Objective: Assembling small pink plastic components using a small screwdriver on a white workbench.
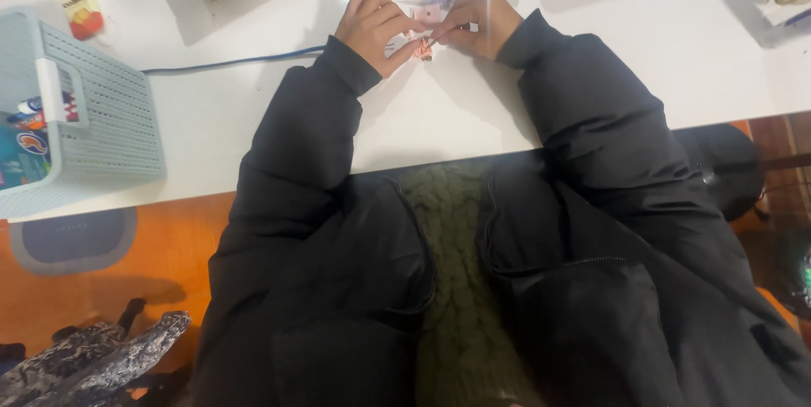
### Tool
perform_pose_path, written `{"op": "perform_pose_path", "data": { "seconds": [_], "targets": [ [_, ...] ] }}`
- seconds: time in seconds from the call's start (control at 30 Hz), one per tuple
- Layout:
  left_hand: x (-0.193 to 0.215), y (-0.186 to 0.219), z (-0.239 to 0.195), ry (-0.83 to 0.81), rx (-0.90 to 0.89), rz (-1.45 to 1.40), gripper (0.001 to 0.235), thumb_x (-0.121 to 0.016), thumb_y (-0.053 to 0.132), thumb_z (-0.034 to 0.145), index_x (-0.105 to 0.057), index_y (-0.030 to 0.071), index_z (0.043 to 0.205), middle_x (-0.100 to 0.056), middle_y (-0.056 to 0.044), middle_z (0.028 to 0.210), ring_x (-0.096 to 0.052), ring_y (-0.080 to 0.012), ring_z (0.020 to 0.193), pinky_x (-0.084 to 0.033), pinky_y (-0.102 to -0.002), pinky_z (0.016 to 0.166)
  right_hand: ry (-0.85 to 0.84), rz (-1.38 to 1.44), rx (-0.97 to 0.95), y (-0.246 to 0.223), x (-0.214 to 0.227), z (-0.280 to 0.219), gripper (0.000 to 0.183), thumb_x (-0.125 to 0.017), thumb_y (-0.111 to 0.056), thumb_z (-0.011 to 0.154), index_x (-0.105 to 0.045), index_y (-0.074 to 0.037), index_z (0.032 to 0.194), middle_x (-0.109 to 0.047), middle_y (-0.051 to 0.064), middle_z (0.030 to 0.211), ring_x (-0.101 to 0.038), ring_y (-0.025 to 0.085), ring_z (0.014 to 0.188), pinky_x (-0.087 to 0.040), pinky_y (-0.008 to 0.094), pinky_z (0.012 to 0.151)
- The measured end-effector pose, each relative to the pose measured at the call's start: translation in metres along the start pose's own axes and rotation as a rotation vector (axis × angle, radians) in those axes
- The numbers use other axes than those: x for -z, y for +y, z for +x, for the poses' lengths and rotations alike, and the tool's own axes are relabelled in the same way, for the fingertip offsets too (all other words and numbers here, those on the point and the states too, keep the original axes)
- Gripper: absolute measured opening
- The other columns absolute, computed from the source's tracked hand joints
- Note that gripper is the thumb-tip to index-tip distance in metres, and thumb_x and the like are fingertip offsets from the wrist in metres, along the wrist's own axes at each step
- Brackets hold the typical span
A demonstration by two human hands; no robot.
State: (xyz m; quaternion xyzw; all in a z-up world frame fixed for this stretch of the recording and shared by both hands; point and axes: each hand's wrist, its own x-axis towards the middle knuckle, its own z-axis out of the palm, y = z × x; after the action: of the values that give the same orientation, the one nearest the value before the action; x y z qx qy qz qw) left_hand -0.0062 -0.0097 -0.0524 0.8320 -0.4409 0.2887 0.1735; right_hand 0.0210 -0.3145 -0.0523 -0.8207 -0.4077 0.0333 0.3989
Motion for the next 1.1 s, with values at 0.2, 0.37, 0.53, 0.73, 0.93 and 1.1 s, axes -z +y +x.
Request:
{"op": "perform_pose_path", "data": {
  "seconds": [0.2, 0.37, 0.53, 0.73, 0.93, 1.1],
  "targets": [
    [0.001, 0.001, -0.001, -0.079, -0.031, -0.165, 0.010, -0.093, 0.023, 0.104, -0.086, 0.025, 0.112, -0.069, 0.006, 0.098, -0.059, -0.0219, 0.102, -0.041, -0.039, 0.092, -0.122, -0.070, 0.047, -0.004, 0.003, -0.001, 0.013, -0.081, -0.018, 0.117, -0.090, -0.014, 0.126, -0.078, 0.007, 0.107, -0.066, 0.022, 0.086, -0.055, 0.035, 0.079],
    [-0.010, -0.005, -0.006, -0.069, -0.056, -0.158, 0.019, -0.098, 0.026, 0.097, -0.086, 0.024, 0.111, -0.070, 0.005, 0.100, -0.058, -0.0226, 0.104, -0.041, -0.040, 0.091, -0.114, -0.113, 0.058, -0.002, 0.004, -0.004, 0.014, -0.079, -0.016, 0.118, -0.090, -0.012, 0.125, -0.076, 0.007, 0.106, -0.063, 0.022, 0.078, -0.054, 0.037, 0.078],
    [-0.010, -0.005, -0.005, -0.082, -0.051, -0.141, 0.020, -0.099, 0.029, 0.098, -0.087, 0.027, 0.114, -0.069, 0.004, 0.102, -0.059, -0.0227, 0.105, -0.042, -0.041, 0.091, -0.083, -0.155, 0.159, 0.005, 0.001, -0.005, 0.014, -0.080, -0.013, 0.117, -0.089, -0.008, 0.126, -0.080, 0.010, 0.108, -0.068, 0.025, 0.078, -0.058, 0.039, 0.076],
    [-0.019, -0.007, -0.008, -0.049, -0.067, -0.136, 0.021, -0.100, 0.029, 0.096, -0.087, 0.025, 0.112, -0.072, 0.004, 0.104, -0.059, -0.0232, 0.106, -0.043, -0.041, 0.091, -0.078, -0.174, 0.208, 0.003, -0.002, -0.005, 0.014, -0.080, -0.011, 0.116, -0.089, -0.005, 0.124, -0.080, 0.013, 0.109, -0.071, 0.026, 0.078, -0.061, 0.040, 0.079],
    [-0.020, -0.005, -0.007, -0.042, -0.077, -0.132, 0.023, -0.102, 0.031, 0.096, -0.085, 0.027, 0.110, -0.070, 0.006, 0.104, -0.058, -0.0229, 0.106, -0.042, -0.039, 0.090, -0.083, -0.193, 0.194, 0.005, -0.007, -0.009, 0.010, -0.082, -0.013, 0.116, -0.089, -0.006, 0.119, -0.076, 0.009, 0.104, -0.069, 0.022, 0.081, -0.060, 0.037, 0.078],
    [-0.021, -0.006, -0.008, -0.087, -0.049, -0.197, 0.017, -0.098, 0.028, 0.101, -0.087, 0.024, 0.113, -0.067, 0.003, 0.104, -0.058, -0.0240, 0.109, -0.043, -0.041, 0.092, -0.106, -0.212, 0.193, 0.012, -0.007, -0.008, 0.013, -0.080, -0.014, 0.116, -0.089, -0.008, 0.122, -0.078, 0.010, 0.106, -0.070, 0.024, 0.080, -0.061, 0.039, 0.079]
  ]
}}
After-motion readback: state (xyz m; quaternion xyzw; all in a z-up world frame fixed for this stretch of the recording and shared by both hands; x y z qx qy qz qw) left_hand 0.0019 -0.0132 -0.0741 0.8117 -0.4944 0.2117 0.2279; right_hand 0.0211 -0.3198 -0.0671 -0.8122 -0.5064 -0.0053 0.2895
